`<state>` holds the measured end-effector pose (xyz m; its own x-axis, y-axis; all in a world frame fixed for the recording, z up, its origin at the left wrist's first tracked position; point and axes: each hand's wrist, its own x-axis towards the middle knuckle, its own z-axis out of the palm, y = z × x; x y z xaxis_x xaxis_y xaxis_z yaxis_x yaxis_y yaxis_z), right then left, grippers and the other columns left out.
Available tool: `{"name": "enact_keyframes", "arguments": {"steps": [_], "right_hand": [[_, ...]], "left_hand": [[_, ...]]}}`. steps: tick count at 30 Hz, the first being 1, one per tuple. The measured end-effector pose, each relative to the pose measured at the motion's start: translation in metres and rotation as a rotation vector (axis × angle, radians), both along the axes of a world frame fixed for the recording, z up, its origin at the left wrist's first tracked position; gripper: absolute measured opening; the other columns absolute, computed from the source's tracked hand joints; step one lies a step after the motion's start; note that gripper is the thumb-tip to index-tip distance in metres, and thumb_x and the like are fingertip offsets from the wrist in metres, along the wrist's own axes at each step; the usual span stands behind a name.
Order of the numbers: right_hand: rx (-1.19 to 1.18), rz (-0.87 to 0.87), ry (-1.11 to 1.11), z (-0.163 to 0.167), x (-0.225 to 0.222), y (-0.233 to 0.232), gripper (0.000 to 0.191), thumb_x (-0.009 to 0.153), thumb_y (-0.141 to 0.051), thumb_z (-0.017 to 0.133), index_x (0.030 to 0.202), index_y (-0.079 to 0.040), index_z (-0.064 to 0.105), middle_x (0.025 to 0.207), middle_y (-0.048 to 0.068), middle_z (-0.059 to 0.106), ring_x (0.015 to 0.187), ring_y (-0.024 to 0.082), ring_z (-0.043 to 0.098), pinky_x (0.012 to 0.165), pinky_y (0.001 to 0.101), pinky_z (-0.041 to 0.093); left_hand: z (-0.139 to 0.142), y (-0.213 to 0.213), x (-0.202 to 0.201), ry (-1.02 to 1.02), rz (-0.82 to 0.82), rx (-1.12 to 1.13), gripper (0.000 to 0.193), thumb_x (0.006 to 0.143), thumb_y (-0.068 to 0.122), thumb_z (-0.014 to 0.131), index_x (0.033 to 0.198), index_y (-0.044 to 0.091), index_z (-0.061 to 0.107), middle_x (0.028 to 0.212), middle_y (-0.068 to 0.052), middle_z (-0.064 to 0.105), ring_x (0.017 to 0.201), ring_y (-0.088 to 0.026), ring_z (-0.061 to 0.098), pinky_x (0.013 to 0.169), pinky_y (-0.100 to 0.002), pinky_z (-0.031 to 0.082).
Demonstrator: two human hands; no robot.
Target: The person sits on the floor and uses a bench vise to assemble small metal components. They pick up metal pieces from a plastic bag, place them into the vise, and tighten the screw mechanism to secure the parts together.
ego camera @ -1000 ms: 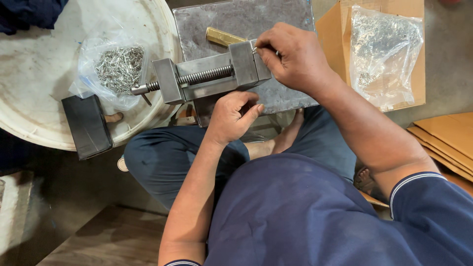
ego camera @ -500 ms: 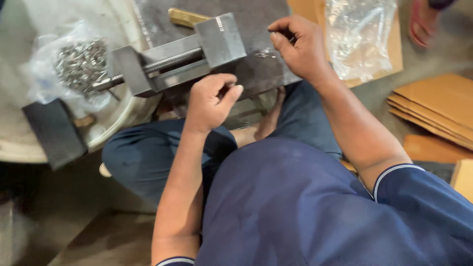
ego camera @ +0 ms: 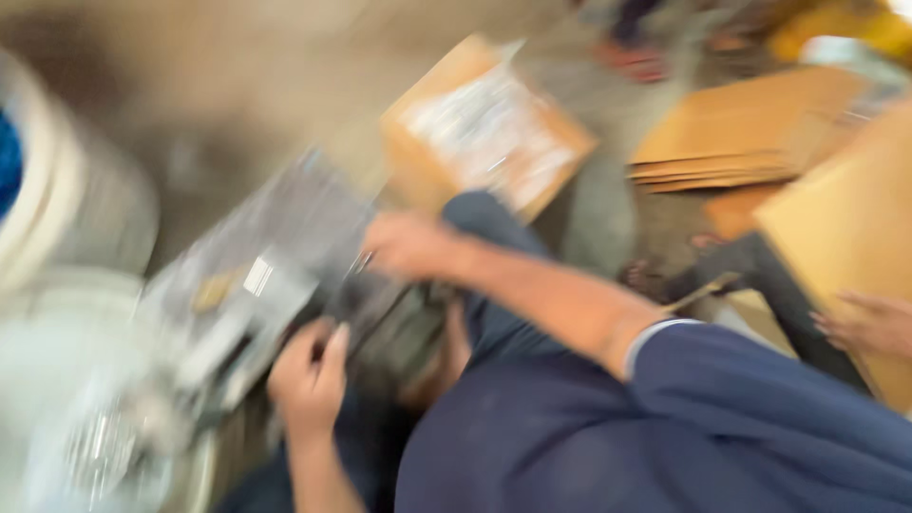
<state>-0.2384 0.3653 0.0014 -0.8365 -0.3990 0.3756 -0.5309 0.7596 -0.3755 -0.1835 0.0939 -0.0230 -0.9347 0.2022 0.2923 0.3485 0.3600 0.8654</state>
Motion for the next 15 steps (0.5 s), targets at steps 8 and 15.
{"name": "enact_keyframes", "arguments": {"steps": [8, 15], "right_hand": [[-0.309, 0.016, -0.345, -0.001, 0.023, -0.009, 0.017, 0.088, -0.025, 0.069, 0.098, -0.012, 0.073, 0.099, 0.008, 0.072, 0.095, 0.028, 0.070, 0.080, 0.0396, 0.056], [-0.666, 0.156, -0.693, -0.019, 0.031, -0.026, 0.025, 0.096, -0.032, 0.070, 0.107, -0.009, 0.073, 0.088, 0.003, 0.072, 0.077, 0.012, 0.066, 0.067, 0.0305, 0.054]], "left_hand": [[-0.048, 0.001, -0.020, -0.102, -0.075, 0.052, 0.038, 0.090, 0.013, 0.078, 0.121, -0.006, 0.067, 0.088, -0.007, 0.071, 0.070, -0.008, 0.061, 0.067, -0.023, 0.050], [-0.044, 0.016, -0.032, 0.131, -0.169, -0.236, 0.038, 0.092, 0.017, 0.071, 0.123, -0.004, 0.068, 0.098, -0.016, 0.075, 0.089, -0.022, 0.072, 0.081, -0.033, 0.056]]}}
